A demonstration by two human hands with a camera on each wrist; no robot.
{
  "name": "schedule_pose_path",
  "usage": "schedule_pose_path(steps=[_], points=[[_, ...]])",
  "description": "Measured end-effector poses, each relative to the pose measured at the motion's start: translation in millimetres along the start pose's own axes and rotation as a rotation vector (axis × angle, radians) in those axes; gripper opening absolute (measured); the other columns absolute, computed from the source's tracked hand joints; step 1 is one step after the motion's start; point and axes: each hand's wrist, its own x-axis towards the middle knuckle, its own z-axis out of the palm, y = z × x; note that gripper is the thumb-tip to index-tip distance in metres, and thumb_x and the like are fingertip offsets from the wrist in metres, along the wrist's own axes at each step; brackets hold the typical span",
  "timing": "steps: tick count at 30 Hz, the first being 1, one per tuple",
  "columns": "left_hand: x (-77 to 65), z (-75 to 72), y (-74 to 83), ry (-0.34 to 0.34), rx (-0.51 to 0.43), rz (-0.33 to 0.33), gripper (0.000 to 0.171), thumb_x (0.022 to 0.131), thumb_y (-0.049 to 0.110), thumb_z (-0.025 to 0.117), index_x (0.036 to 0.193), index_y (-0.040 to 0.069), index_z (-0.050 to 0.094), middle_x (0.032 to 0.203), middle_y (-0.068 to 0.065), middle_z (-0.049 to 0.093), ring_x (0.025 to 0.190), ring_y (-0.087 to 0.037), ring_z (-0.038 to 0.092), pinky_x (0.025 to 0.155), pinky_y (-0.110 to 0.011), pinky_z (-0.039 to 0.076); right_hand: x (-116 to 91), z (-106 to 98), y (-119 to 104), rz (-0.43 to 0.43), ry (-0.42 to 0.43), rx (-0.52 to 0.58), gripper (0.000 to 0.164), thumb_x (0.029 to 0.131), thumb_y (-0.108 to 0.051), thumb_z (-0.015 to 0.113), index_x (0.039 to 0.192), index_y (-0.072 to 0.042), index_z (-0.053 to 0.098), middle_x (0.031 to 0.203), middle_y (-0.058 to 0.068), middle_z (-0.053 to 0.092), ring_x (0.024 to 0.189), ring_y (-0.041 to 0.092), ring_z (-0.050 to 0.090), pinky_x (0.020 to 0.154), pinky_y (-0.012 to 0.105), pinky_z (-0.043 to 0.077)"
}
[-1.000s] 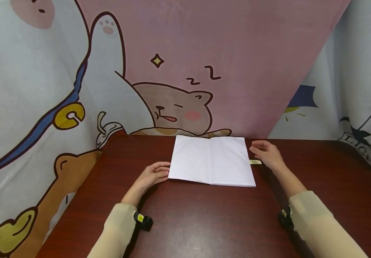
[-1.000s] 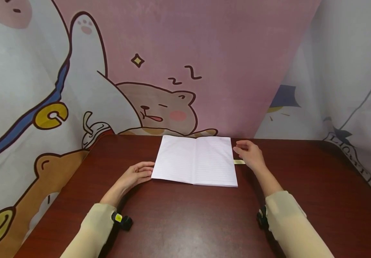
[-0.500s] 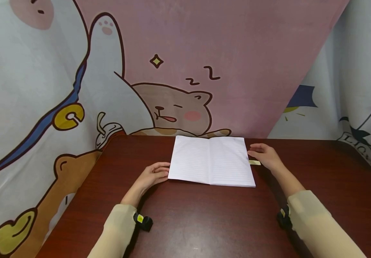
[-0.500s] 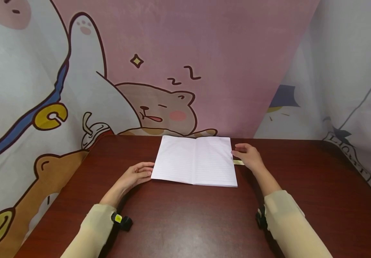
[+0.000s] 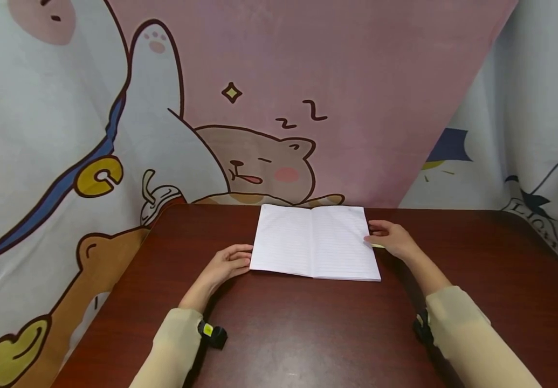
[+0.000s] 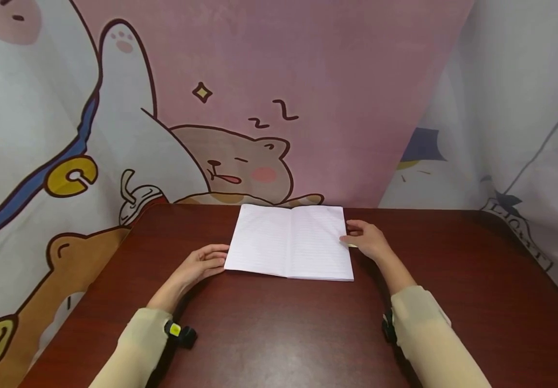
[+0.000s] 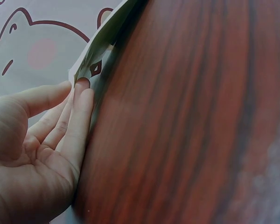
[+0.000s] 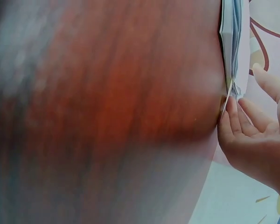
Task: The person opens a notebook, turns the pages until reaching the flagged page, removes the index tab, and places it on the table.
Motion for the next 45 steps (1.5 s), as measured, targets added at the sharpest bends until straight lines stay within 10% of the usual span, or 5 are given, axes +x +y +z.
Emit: schedule_pose_path(steps=[45], points=[[0.1, -0.1, 0.9, 0.0, -0.007, -0.001, 0.044, 0.098, 0.002, 0.059, 0.141, -0.003, 0.049, 0.114, -0.008, 0.066, 0.095, -0.007, 0.065, 0.086, -0.023, 0.058, -4.1, -2.9, -3.3, -0.01, -0.003, 0.095, 0.06, 0.098, -0.028, 0.063, 0.148, -0.001, 0.044, 0.154, 0.03, 0.036, 0.137, 0.046, 0.037, 0.111, 0.063, 0.032]])
